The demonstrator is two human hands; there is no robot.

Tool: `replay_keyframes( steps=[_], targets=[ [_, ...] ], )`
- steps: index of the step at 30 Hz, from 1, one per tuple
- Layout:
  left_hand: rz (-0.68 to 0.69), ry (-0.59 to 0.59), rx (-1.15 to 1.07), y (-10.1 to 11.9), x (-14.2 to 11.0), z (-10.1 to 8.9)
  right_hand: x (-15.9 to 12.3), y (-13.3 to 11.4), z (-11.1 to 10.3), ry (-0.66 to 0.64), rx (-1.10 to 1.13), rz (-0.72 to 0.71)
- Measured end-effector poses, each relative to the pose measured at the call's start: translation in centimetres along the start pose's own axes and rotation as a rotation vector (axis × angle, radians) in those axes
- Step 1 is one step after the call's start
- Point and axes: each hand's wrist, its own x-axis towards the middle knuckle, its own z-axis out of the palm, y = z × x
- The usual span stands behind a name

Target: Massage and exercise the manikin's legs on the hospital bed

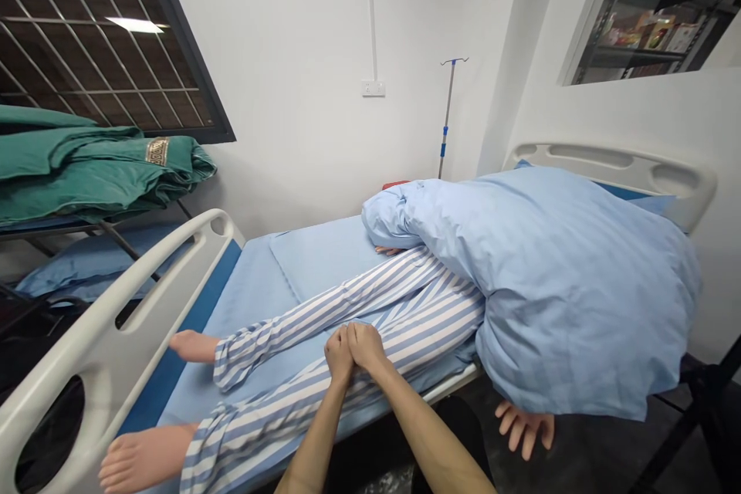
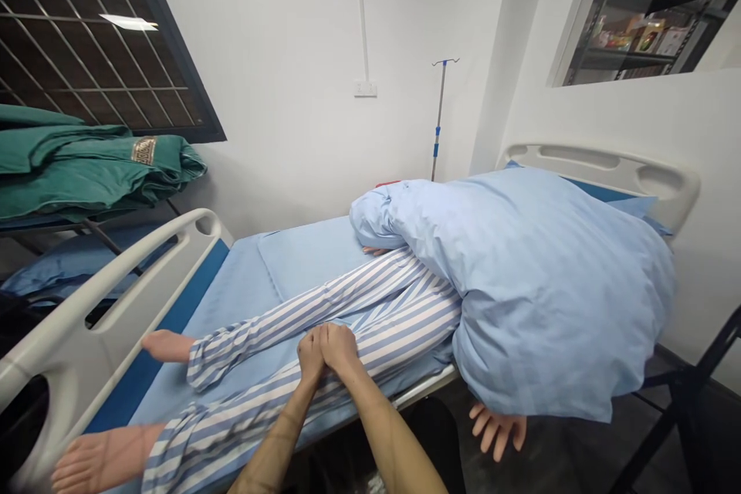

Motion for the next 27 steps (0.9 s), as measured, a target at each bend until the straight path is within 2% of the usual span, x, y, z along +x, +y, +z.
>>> replay_keyframes(
  steps=[2, 5, 10, 15, 19, 23, 27],
  targets=[
    [0.011, -0.014, 0.022, -0.2, 0.0, 0.2, 0.0, 0.5, -0.6, -0.04, -0.077, -0.029],
    [0.011, -0.026, 0.051, -0.3, -0.2, 0.3, -0.2, 1.3, -0.6, -0.04, -0.075, -0.024],
    [-0.024, -0.028, 0.0, 1.0, -0.2, 0.7, -0.1, 2.4, 0.0, 0.076, 0.144, 0.025],
    [-0.077, -0.016, -0.193, 3.1, -0.5, 2.5, 0.3, 3.2, -0.2, 0.178, 0.421, 0.049],
    [-0.104, 0.028, -0.177, 2.8, -1.2, 3.5, 0.4, 3.4, -0.2, 0.194, 0.488, 0.062],
    [-0.045, -0.001, -0.09, 2.0, -1.7, 3.4, 0.5, 3.0, -0.8, 0.131, 0.405, 0.077],
    [-0.015, -0.026, -0.097, 1.9, -1.6, 3.4, 0.8, 2.6, -2.7, -0.003, 0.061, 0.051]
  ],
)
